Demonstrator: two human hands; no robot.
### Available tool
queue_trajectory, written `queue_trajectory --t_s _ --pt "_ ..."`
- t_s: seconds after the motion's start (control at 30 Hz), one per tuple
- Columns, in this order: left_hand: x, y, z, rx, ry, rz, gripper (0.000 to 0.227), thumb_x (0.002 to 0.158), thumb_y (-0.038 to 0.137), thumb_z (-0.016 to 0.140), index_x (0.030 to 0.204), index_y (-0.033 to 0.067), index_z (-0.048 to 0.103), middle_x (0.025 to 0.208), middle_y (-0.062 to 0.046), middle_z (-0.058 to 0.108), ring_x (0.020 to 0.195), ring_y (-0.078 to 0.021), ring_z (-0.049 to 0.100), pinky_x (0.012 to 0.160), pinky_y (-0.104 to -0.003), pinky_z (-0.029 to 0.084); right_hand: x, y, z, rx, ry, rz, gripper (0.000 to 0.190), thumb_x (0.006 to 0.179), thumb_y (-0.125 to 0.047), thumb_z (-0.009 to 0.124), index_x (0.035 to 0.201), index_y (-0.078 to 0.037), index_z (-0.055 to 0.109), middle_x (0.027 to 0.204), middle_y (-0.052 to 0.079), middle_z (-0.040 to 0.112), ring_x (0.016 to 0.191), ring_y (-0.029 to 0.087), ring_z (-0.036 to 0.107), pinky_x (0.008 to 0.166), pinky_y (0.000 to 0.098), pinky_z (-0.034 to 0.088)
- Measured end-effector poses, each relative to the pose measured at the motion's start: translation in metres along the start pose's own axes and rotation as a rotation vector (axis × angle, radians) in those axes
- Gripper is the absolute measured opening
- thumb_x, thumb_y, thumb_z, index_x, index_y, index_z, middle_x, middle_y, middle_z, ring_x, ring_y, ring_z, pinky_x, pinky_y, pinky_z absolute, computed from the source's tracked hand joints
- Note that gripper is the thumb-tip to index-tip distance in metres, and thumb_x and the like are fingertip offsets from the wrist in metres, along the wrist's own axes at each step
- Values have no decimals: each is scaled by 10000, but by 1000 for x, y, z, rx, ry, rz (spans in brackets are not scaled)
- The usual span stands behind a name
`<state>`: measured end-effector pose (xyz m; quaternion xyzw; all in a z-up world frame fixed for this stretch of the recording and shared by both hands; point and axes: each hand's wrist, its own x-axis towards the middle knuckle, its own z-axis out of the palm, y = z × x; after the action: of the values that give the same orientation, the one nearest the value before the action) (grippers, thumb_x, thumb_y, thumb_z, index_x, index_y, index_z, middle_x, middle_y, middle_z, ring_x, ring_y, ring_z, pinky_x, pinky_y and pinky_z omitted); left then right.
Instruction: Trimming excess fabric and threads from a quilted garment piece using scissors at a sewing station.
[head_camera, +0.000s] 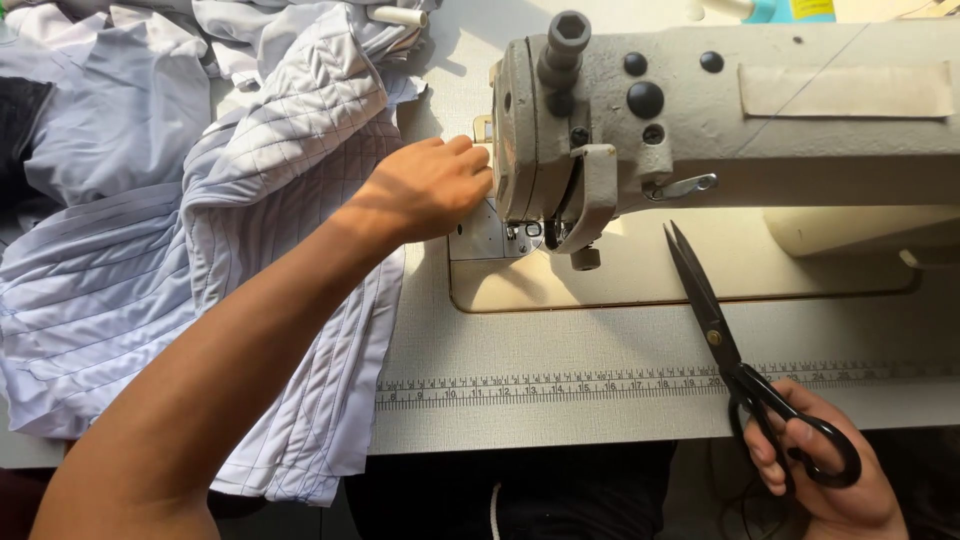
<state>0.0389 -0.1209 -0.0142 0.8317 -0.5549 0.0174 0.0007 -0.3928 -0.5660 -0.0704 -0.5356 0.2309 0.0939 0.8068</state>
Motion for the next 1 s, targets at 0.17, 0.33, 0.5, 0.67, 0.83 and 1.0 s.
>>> queue_trajectory --t_s 0.17,0.33,0.5,0.67,0.83,1.0 --pt "23 0 -3 251 -173 -6 451 1263 176 367 1013 69 727 1125 -109 658 910 -227 586 782 -412 599 7 -6 9 28 -148 -105 540 1067 -386 819 1377 23 652 763 189 612 525 237 541 401 338 459" --pt "64 -12 44 155 114 25 173 1120 64 530 1062 161 661 1068 -74 694 879 -259 636 802 -421 565 8 -5 6 33 -160 -115 547 1077 -369 797 1439 10 641 769 194 609 530 243 547 394 328 462" --pt "64 -5 20 5 102 24 189 1189 242 555 1095 163 699 1038 -71 771 876 -321 718 853 -458 573 7 -5 7 77 -160 -123 466 1092 -340 781 1446 -60 662 792 204 600 569 256 536 412 333 471" --pt "3 4 -20 -111 210 -252 483 1124 300 660 1530 47 594 1503 -224 659 1391 -432 609 1152 -578 475 0 -3 6 -5 28 -31 525 1100 -316 724 1483 30 631 862 249 604 619 289 550 467 424 411" --pt "-129 22 7 -253 460 -137 572 1067 333 787 1543 42 658 1492 -214 719 1406 -386 675 1175 -540 538 13 -22 13 -412 460 -33 366 1096 14 711 1425 66 561 981 388 686 697 420 552 611 516 460" --pt "-180 106 27 -130 161 -426 953 1012 722 622 1713 90 492 1820 -165 452 1681 -410 401 1339 -609 277 52 -71 20 -774 598 -82 370 1084 -39 863 1388 74 687 1115 288 823 756 341 689 696 452 589"
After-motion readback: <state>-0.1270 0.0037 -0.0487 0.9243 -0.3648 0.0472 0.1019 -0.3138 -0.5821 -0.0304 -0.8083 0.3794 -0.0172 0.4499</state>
